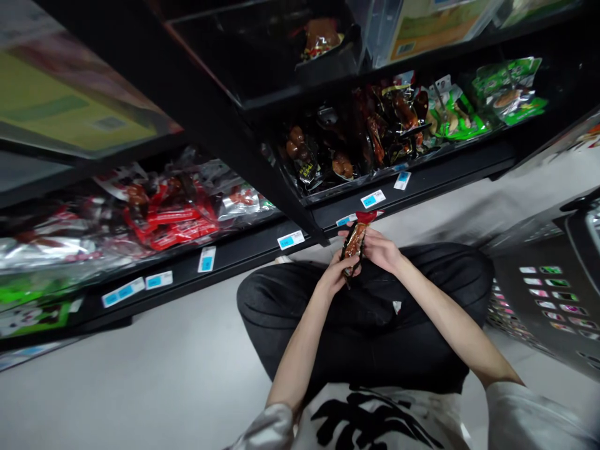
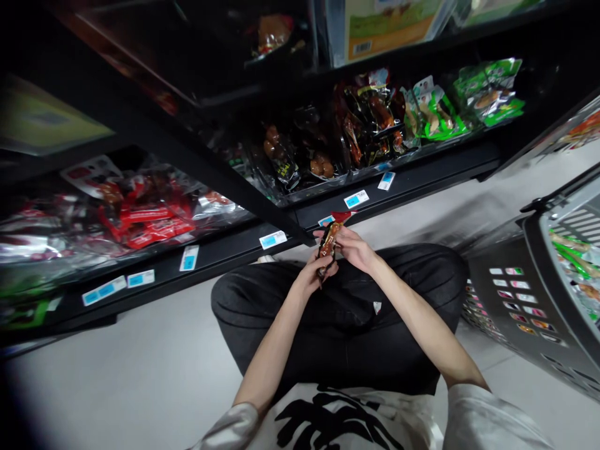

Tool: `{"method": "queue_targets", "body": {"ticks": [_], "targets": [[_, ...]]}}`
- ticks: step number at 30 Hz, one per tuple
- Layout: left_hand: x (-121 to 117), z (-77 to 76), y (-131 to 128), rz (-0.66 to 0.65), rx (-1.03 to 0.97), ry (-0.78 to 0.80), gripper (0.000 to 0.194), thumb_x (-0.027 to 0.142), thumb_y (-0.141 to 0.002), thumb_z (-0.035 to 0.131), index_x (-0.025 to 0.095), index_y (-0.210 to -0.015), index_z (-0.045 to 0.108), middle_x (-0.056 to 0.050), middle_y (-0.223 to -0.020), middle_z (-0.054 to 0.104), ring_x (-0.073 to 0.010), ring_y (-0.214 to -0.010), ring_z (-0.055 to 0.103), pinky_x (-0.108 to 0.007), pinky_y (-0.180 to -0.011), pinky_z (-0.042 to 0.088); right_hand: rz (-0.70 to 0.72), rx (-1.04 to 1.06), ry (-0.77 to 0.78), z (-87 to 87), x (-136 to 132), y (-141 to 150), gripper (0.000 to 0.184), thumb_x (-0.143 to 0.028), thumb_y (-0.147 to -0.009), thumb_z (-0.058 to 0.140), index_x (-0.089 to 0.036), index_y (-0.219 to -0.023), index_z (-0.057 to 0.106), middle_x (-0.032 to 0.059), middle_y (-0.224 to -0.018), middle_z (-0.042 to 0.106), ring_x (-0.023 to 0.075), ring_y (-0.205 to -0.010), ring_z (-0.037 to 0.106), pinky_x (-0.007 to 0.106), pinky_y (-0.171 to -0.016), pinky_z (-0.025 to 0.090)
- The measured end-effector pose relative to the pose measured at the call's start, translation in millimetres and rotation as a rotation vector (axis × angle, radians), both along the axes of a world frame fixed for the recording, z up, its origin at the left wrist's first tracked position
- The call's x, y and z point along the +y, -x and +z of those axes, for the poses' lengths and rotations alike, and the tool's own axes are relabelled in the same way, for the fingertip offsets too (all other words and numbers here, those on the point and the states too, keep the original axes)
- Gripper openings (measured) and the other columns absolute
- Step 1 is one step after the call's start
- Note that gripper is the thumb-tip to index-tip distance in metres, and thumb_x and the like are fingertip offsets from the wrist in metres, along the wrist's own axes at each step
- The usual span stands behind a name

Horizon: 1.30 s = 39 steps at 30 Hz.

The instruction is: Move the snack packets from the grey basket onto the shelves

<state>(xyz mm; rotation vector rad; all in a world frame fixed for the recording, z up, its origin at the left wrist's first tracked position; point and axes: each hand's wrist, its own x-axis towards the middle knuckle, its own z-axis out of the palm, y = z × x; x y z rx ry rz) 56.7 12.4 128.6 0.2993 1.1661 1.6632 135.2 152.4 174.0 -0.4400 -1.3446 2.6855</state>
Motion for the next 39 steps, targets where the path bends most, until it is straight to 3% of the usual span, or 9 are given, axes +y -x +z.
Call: {"method": "queue_targets", "body": {"ticks": [3,6,9,11,15,18,24,30,39], "targets": [[-2.9,4.4,-1.0,-0.05,-0.107,-0.149,0.039,0.05,-0.076,0.076,0.02,-0.096,0.062,0.011,-0.043,0.035,-0.0085,-0.036,0.033,-0.027,-0.046,0.033,-0.022,0.053,-0.038,-4.7,-0.5,-0.4,0.063,-0.041,-0.062,0.085,-0.022,-0.12,0.067,0.0087,-0.112,0.074,0.0269,-0.103,0.069,0.042,-0.094,0.052],[2.7,1.8,-2.1,-0.068,-0.104,-0.12,0.042,0.06,-0.08,0.067,0.019,-0.09,0.064,0.001,-0.051,0.053,-0.0158,-0.049,0.052,-0.032,-0.054,0.043,-0.137,-0.029,-0.088,-16.8,-3.3,3.1,0.046,-0.041,-0.065,0.087,-0.022,-0.102,0.069,0.004,-0.093,0.075,0.0184,-0.076,0.068,0.032,-0.074,0.056],[12.4,-9.0,-4.0,-0.031,-0.086,-0.044,0.051,0.064,-0.081,0.063,0.017,-0.099,0.069,-0.01,-0.082,0.073,-0.0258,-0.08,0.068,-0.037,-0.069,0.051,-0.221,-0.14,-0.111,-27.7,-6.5,7.4,0.04,-0.047,-0.067,0.086,-0.021,-0.091,0.068,0.0011,-0.083,0.072,0.0084,-0.047,0.052,0.022,-0.04,0.039],[17.3,-18.2,-5.5,0.016,-0.054,0.024,0.053,0.064,-0.079,0.066,0.016,-0.101,0.073,-0.011,-0.09,0.076,-0.0285,-0.088,0.07,-0.038,-0.074,0.052,-0.281,-0.198,-0.135,-32.3,-7.2,9.7,0.039,-0.047,-0.066,0.087,-0.02,-0.086,0.068,0.0007,-0.08,0.071,0.0076,-0.045,0.049,0.02,-0.035,0.029],[21.2,-29.9,-6.1,0.169,0.027,0.112,0.049,0.06,-0.073,0.077,0.015,-0.092,0.076,-0.007,-0.087,0.078,-0.029,-0.094,0.071,-0.038,-0.086,0.052,-0.445,-0.221,-0.225,-38.0,-3.5,12.6,0.036,-0.041,-0.062,0.09,-0.018,-0.078,0.069,0.0008,-0.073,0.069,0.0126,-0.059,0.061,0.023,-0.049,0.046],[22.4,-30.2,-4.6,0.24,-0.027,0.059,0.057,0.068,-0.075,0.071,0.014,-0.092,0.076,-0.009,-0.086,0.078,-0.029,-0.093,0.072,-0.04,-0.088,0.052,-0.52,-0.263,-0.255,-41.9,1.3,13.7,0.039,-0.041,-0.056,0.092,-0.018,-0.076,0.067,-0.0006,-0.068,0.067,0.0147,-0.06,0.062,0.028,-0.058,0.052],[20.2,-29.9,-4.9,0.201,0.214,0.089,0.04,0.045,-0.067,0.088,0.017,-0.089,0.07,0.0,-0.075,0.072,-0.0175,-0.073,0.069,-0.031,-0.077,0.053,-0.509,-0.271,-0.399,-47.6,1.6,13.8,0.041,-0.045,-0.06,0.089,-0.017,-0.08,0.068,-0.0005,-0.07,0.067,0.0128,-0.059,0.058,0.026,-0.057,0.046],[19.3,-35.7,-3.8,0.265,0.308,0.13,0.035,0.044,-0.07,0.085,0.018,-0.08,0.064,0.004,-0.064,0.061,-0.0144,-0.063,0.064,-0.027,-0.065,0.052,-0.566,-0.333,-0.426,-48.0,0.1,13.1,0.043,-0.055,-0.069,0.083,-0.018,-0.07,0.062,-0.0053,-0.055,0.053,0.0085,-0.049,0.043,0.024,-0.048,0.033],[18.3,-46.8,-1.5,0.357,0.442,0.213,0.023,0.034,-0.073,0.082,0.018,-0.082,0.069,0.004,-0.061,0.06,-0.013,-0.057,0.061,-0.024,-0.06,0.05,-0.615,-0.289,-0.305,-50.2,7.4,16.4,0.045,-0.052,-0.058,0.089,-0.018,-0.075,0.066,0.0016,-0.074,0.069,0.0135,-0.064,0.06,0.026,-0.061,0.047]]}}
